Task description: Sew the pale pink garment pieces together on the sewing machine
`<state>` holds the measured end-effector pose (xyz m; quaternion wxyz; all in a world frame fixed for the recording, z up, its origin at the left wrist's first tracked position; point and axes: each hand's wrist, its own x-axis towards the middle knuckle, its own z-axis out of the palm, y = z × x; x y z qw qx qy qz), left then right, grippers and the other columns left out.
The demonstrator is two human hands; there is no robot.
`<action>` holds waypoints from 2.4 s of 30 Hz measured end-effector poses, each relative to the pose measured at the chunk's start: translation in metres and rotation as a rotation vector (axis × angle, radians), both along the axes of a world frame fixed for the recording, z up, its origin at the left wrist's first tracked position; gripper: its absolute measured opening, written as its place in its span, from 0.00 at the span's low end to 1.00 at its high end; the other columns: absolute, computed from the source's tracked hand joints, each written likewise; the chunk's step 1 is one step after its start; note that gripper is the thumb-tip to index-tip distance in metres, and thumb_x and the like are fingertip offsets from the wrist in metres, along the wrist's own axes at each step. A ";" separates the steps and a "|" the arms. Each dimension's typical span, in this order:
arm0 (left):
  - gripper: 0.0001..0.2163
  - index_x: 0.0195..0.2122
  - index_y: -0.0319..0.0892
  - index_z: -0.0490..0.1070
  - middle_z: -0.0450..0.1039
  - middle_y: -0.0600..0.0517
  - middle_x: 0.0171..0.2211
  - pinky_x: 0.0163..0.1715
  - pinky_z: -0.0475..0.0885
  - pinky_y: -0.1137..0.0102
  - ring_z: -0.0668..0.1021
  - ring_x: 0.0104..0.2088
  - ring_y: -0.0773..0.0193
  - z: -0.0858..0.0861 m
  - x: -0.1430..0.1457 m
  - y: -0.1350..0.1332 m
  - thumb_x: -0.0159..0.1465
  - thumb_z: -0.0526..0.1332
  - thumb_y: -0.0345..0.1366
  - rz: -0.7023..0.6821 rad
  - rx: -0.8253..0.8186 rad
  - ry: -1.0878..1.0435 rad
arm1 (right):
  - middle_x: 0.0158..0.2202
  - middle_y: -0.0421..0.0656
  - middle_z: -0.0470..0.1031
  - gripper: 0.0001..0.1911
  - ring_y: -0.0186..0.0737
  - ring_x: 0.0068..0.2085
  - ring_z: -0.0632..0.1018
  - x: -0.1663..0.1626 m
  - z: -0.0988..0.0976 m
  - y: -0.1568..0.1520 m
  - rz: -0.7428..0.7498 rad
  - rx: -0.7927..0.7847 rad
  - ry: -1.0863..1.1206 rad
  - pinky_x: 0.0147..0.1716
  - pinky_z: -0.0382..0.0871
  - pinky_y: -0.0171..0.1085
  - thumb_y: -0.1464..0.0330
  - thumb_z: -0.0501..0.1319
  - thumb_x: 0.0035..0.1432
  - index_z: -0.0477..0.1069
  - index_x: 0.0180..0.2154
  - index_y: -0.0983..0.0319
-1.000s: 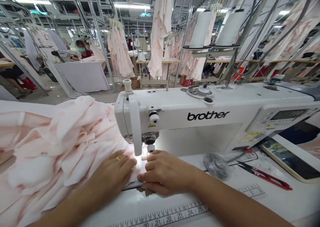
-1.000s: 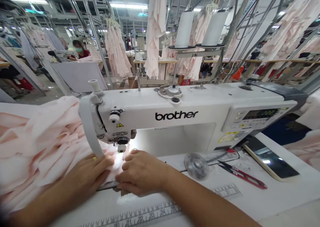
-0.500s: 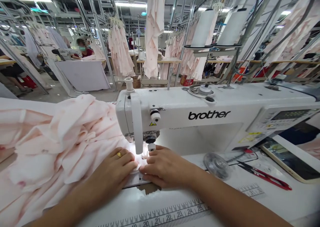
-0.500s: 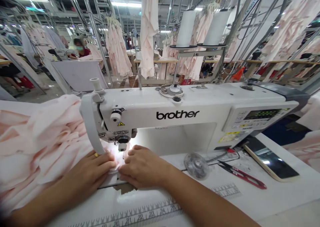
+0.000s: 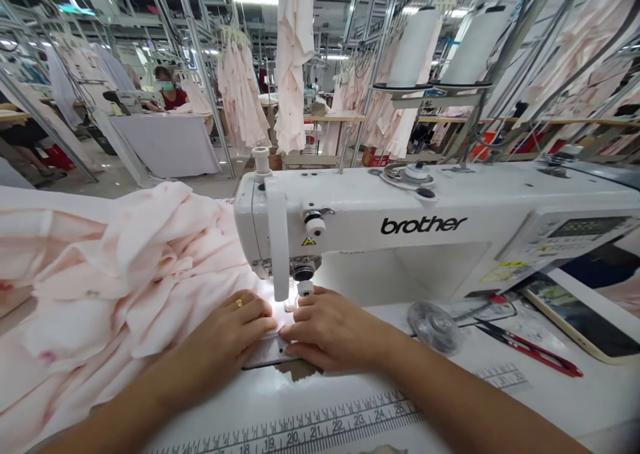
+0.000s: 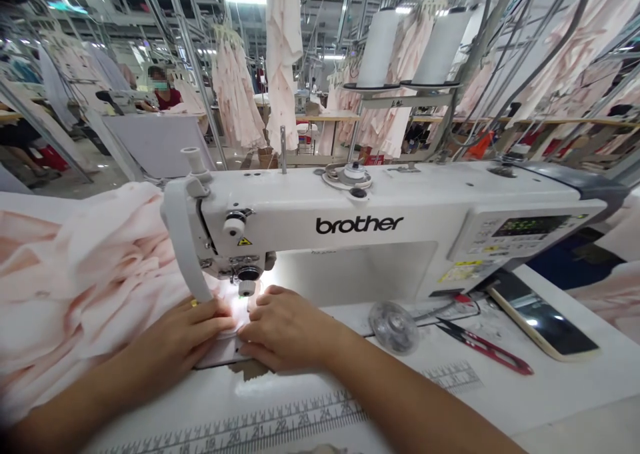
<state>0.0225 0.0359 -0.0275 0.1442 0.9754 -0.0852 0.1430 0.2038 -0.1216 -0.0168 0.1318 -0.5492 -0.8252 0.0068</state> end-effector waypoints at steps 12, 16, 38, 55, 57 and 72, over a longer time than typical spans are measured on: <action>0.12 0.47 0.45 0.72 0.74 0.51 0.42 0.43 0.69 0.65 0.72 0.42 0.61 0.007 -0.003 0.004 0.71 0.50 0.28 -0.039 0.013 0.102 | 0.33 0.42 0.76 0.13 0.39 0.34 0.70 0.000 -0.003 0.003 -0.120 0.129 0.060 0.45 0.58 0.40 0.65 0.55 0.69 0.73 0.35 0.64; 0.14 0.51 0.46 0.71 0.74 0.49 0.45 0.45 0.71 0.65 0.74 0.45 0.60 0.009 -0.005 0.004 0.71 0.50 0.29 -0.043 0.007 0.175 | 0.44 0.42 0.77 0.08 0.40 0.42 0.72 -0.002 -0.002 0.003 -0.098 0.084 0.129 0.49 0.58 0.39 0.68 0.58 0.67 0.73 0.45 0.63; 0.17 0.56 0.47 0.69 0.75 0.49 0.52 0.50 0.75 0.65 0.76 0.50 0.62 -0.003 0.000 0.011 0.68 0.52 0.26 0.021 -0.057 -0.007 | 0.36 0.41 0.76 0.10 0.40 0.39 0.70 0.000 -0.006 0.004 -0.196 0.095 0.141 0.50 0.55 0.40 0.69 0.54 0.69 0.75 0.43 0.61; 0.14 0.52 0.49 0.73 0.76 0.51 0.50 0.49 0.75 0.66 0.77 0.49 0.62 0.001 0.000 0.015 0.68 0.55 0.30 -0.010 -0.123 0.046 | 0.35 0.40 0.74 0.10 0.39 0.37 0.69 -0.005 -0.005 0.004 -0.198 0.018 0.118 0.50 0.54 0.41 0.67 0.55 0.69 0.74 0.41 0.61; 0.15 0.52 0.49 0.72 0.76 0.50 0.49 0.48 0.75 0.66 0.78 0.48 0.63 0.000 0.002 0.015 0.69 0.54 0.29 -0.015 -0.115 0.020 | 0.34 0.41 0.74 0.09 0.40 0.37 0.69 -0.005 -0.006 0.004 -0.215 0.026 0.107 0.51 0.54 0.41 0.68 0.55 0.69 0.73 0.42 0.61; 0.15 0.43 0.43 0.77 0.78 0.48 0.46 0.49 0.76 0.67 0.79 0.47 0.63 -0.004 0.021 0.029 0.68 0.50 0.26 0.076 -0.114 -0.060 | 0.41 0.44 0.74 0.08 0.46 0.47 0.69 -0.007 -0.001 0.007 -0.373 -0.017 0.025 0.55 0.52 0.44 0.65 0.58 0.67 0.74 0.42 0.60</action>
